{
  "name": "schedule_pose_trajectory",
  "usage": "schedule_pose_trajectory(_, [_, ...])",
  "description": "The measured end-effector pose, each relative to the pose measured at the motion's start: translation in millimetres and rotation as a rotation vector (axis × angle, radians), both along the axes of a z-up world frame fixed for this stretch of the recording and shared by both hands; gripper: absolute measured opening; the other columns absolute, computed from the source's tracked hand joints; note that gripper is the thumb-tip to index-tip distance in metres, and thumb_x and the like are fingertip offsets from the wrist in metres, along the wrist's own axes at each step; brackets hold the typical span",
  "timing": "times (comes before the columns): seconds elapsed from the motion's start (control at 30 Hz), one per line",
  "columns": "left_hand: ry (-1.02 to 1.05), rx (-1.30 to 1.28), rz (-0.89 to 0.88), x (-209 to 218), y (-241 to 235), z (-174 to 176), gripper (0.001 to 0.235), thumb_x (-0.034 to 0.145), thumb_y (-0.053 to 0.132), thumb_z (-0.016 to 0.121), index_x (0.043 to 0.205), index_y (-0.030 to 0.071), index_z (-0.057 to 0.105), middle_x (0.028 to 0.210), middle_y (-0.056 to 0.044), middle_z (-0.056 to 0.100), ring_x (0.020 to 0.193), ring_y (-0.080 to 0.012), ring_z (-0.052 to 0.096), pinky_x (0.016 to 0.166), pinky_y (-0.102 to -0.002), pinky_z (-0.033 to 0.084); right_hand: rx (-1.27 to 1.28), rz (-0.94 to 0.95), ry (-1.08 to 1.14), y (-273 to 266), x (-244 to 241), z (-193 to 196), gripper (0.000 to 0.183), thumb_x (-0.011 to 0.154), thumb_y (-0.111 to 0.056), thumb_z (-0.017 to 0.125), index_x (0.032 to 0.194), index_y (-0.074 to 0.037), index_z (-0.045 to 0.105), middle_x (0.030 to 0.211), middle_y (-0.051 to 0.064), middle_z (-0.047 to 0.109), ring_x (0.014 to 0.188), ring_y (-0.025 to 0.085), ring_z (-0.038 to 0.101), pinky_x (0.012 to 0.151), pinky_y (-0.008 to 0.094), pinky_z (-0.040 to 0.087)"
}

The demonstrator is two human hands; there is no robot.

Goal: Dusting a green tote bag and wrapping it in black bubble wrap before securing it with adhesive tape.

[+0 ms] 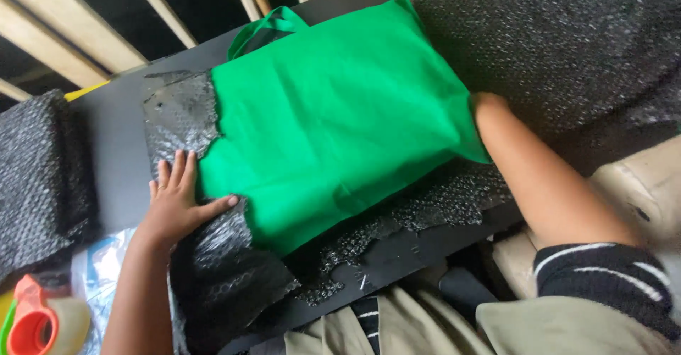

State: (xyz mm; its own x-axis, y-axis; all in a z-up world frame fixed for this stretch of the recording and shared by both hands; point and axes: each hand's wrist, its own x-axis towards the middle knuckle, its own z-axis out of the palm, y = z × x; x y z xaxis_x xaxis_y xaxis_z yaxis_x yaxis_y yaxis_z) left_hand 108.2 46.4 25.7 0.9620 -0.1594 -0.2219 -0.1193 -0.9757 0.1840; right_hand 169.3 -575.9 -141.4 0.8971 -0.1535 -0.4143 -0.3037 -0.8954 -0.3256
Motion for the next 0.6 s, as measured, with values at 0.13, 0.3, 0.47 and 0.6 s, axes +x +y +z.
schedule_pose_trajectory(0.13, [0.107,0.015,-0.046,7,3,-1,0.139,0.06,0.081,0.068,0.166,0.02,0.002,0.174,-0.007,-0.004,0.158,-0.0366,-0.011,0.125,-0.061,0.003,-0.039,0.019,0.085,-24,-33,62,0.08,0.08,-0.035,0.074,0.151,-0.008,0.049,0.155,0.016,0.05,0.137,0.034,0.055,0.11,0.045,0.047])
schedule_pose_trajectory(0.3, [0.145,0.005,-0.052,14,5,-5,0.142,0.056,0.076,0.07,0.165,0.021,-0.002,0.174,-0.003,-0.012,0.159,-0.0328,-0.019,0.123,-0.061,-0.004,0.076,-0.527,-0.308,-159,-108,128,0.074,0.094,-0.045,0.071,0.152,-0.006,0.049,0.152,0.021,0.049,0.131,0.042,0.051,0.105,0.053,0.039])
schedule_pose_trajectory(0.47, [0.221,0.023,0.101,22,-8,-5,0.142,0.052,0.071,0.078,0.163,0.023,0.004,0.174,-0.002,-0.006,0.161,-0.0281,-0.02,0.125,-0.062,-0.008,0.452,-1.672,-0.975,-401,-118,-30,0.052,0.059,-0.051,0.081,0.105,-0.025,0.086,0.101,-0.011,0.088,0.088,0.009,0.088,0.075,0.034,0.074])
schedule_pose_trajectory(0.6, [0.172,0.069,0.152,25,-13,-17,0.14,0.054,0.079,0.071,0.163,0.019,0.006,0.174,-0.006,-0.007,0.16,-0.0327,-0.017,0.123,-0.064,-0.007,0.298,-2.066,-0.987,-321,-119,12,0.057,0.045,-0.046,0.097,0.091,-0.016,0.087,0.102,-0.002,0.089,0.084,0.014,0.086,0.073,0.046,0.069])
